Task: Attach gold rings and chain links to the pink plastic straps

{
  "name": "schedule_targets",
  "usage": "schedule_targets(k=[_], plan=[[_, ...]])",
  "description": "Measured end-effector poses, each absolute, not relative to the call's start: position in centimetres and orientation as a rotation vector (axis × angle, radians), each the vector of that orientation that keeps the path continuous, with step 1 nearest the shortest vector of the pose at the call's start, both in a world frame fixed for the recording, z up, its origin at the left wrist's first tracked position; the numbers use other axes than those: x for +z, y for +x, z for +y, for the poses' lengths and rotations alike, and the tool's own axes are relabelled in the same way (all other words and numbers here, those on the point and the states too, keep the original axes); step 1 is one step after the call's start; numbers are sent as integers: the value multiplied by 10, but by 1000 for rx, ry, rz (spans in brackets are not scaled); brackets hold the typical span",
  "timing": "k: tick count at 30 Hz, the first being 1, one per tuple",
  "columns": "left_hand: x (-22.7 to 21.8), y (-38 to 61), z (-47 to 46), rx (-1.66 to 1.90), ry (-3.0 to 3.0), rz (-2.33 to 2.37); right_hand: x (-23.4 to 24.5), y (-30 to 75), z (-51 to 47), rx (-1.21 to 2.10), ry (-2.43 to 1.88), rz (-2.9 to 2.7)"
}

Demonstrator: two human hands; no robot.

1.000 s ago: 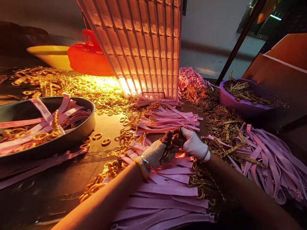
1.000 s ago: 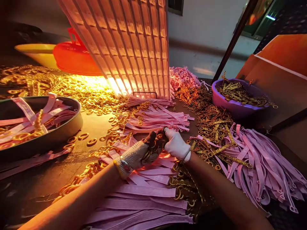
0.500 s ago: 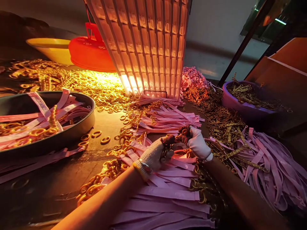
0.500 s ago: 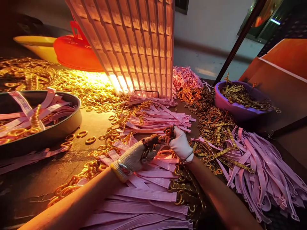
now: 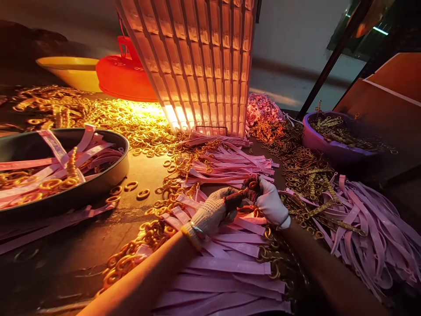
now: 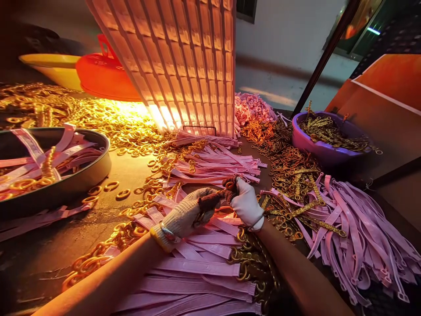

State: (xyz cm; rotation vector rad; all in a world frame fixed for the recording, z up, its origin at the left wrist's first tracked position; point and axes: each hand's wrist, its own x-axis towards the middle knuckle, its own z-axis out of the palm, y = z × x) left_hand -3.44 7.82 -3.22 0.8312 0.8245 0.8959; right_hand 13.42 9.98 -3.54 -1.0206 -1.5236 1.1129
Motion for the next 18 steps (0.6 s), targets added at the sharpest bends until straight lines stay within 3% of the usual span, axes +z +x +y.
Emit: schedule_targets(k=[8, 13, 18], plan=[[-24, -38, 82, 698, 674, 801, -11, 152, 96, 802, -1038, -2184], [-29, -33, 80, 632, 776, 898, -9, 143, 87, 416, -1308, -2619], [-25, -36, 78, 838, 1202, 1016, 10, 142, 84, 203, -1492, -2804]])
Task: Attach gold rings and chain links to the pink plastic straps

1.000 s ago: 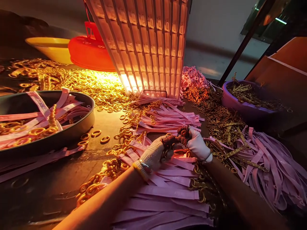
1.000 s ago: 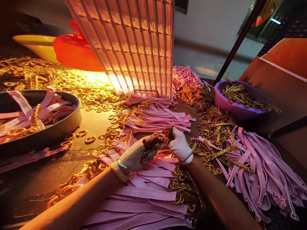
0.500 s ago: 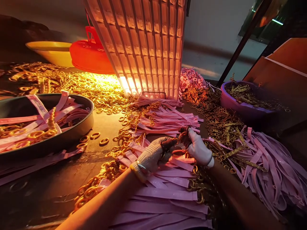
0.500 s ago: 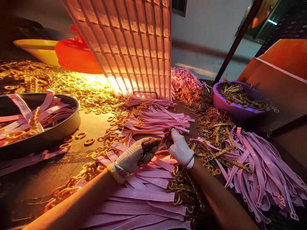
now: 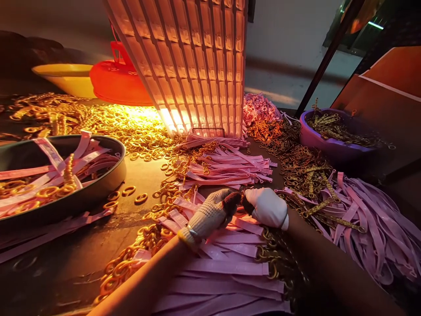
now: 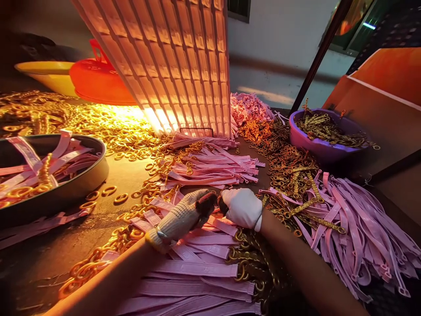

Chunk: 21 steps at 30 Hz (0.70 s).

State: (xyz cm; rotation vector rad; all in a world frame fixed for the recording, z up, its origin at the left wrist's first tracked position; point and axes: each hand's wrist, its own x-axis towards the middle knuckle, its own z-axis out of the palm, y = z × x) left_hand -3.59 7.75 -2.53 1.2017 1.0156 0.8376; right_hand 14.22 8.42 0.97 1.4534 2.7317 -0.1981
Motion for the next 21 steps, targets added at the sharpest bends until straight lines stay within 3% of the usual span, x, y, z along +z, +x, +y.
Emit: schedule_targets(k=[4, 14, 19, 21], plan=[[-17, -37, 71, 761, 1369, 1040, 26, 143, 81, -98, 1349, 2614], [11, -34, 66, 713, 745, 1032, 8, 139, 57, 9, 1562, 2964], [28, -10, 123, 663, 1788, 1202, -2, 151, 58, -236, 2105, 2834], [28, 6, 161, 594, 2115, 1265, -6, 154, 56, -319, 2129, 2761]])
